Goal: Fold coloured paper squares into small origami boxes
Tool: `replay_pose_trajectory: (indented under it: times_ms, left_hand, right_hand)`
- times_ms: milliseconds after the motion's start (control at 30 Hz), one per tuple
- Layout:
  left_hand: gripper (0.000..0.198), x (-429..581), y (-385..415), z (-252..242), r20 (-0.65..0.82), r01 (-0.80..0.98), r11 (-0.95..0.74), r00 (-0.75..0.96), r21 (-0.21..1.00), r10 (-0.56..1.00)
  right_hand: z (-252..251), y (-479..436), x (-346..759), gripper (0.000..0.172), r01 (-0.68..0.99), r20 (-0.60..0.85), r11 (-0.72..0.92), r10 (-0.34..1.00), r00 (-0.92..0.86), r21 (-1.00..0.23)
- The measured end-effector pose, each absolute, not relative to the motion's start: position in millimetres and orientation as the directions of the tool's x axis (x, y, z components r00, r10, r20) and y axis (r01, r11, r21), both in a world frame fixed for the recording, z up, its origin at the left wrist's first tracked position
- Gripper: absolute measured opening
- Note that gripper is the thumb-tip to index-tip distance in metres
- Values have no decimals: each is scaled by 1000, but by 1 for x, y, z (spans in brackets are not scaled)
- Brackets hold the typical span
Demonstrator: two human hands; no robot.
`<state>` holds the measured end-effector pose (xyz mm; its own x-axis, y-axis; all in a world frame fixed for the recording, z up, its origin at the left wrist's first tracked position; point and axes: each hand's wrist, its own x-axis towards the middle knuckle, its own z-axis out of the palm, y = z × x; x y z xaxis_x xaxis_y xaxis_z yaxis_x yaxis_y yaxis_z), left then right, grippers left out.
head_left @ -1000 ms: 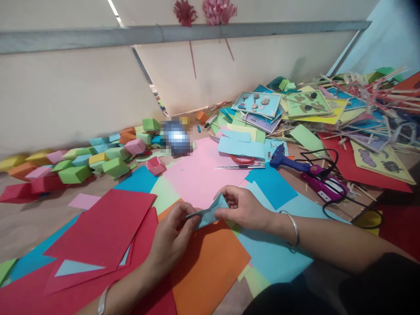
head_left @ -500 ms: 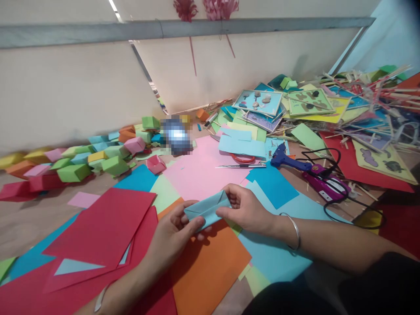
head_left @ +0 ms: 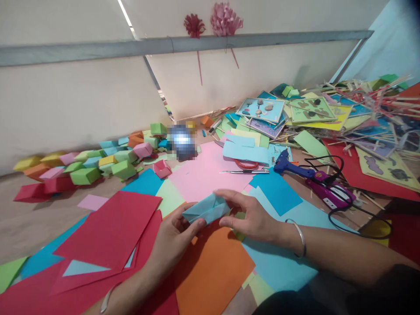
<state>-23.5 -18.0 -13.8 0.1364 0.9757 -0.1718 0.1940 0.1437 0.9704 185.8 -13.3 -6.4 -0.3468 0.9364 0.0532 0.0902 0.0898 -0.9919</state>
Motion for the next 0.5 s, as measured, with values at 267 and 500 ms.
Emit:
replay_pose_trajectory:
  times_ms: [267, 500]
  left_hand:
    - [51, -26, -22, -19, -74, 298, 32, 131, 954, 989]
    - [73, -32, -27, -36, 125, 235, -147, 107, 961, 986]
  right_hand:
    - [-12, -8, 186, 46, -7, -224, -253, 868, -443, -967]
    - [-11, -6, 185, 17, -58, -153, -189, 908, -390, -980]
